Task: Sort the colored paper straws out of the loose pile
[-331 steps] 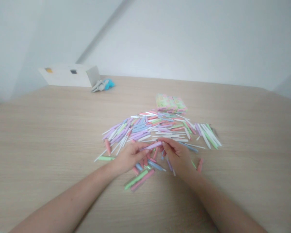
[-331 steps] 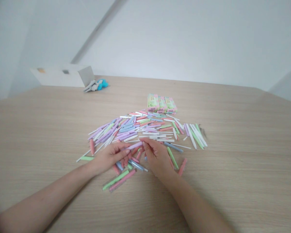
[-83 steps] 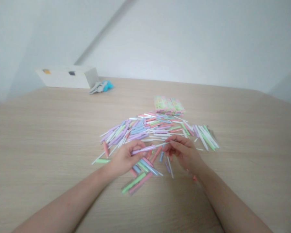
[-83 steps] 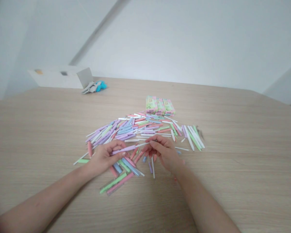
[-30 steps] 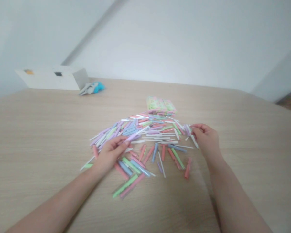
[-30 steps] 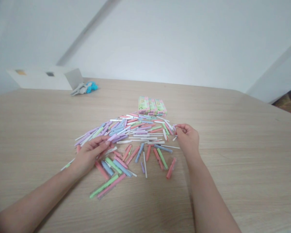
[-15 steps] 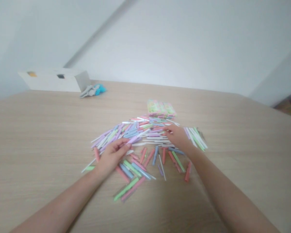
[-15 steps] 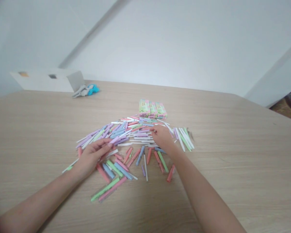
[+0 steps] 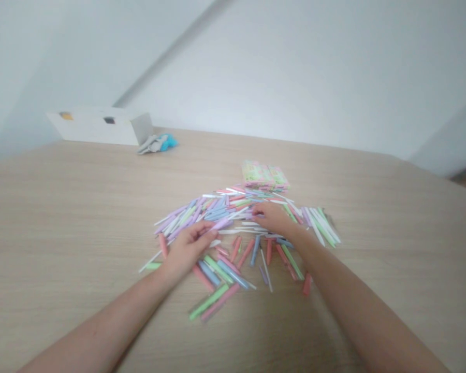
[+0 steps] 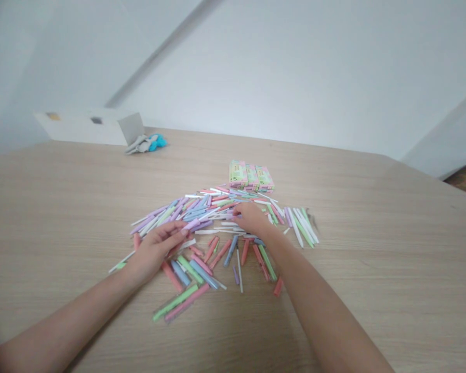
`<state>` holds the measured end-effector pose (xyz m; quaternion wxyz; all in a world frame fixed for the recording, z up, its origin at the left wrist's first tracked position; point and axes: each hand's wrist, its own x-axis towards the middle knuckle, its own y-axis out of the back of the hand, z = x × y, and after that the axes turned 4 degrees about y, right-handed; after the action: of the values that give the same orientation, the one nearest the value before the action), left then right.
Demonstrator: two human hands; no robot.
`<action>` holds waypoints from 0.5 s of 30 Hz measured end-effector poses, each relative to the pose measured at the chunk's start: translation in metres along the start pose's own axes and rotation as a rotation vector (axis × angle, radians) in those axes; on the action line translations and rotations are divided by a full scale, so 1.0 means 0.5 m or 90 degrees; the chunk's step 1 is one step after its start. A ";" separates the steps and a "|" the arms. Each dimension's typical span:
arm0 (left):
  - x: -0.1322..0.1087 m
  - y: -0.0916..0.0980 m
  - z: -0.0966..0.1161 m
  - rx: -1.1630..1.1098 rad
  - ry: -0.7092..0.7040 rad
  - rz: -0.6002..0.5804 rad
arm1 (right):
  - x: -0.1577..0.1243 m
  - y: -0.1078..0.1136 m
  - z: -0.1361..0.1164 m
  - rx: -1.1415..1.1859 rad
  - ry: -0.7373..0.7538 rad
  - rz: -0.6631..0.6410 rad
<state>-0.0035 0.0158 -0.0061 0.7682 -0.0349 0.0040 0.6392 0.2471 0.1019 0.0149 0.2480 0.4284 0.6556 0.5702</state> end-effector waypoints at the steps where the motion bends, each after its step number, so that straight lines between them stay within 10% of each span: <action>1: 0.000 0.001 0.000 0.002 -0.002 0.001 | -0.001 -0.001 0.000 0.003 0.002 -0.003; 15: -0.003 -0.003 0.010 -0.038 0.004 0.026 | -0.021 -0.004 0.008 0.146 -0.033 0.064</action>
<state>-0.0024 0.0146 -0.0011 0.7535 -0.0595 -0.0120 0.6547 0.2550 0.0953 0.0106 0.1851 0.5008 0.6875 0.4922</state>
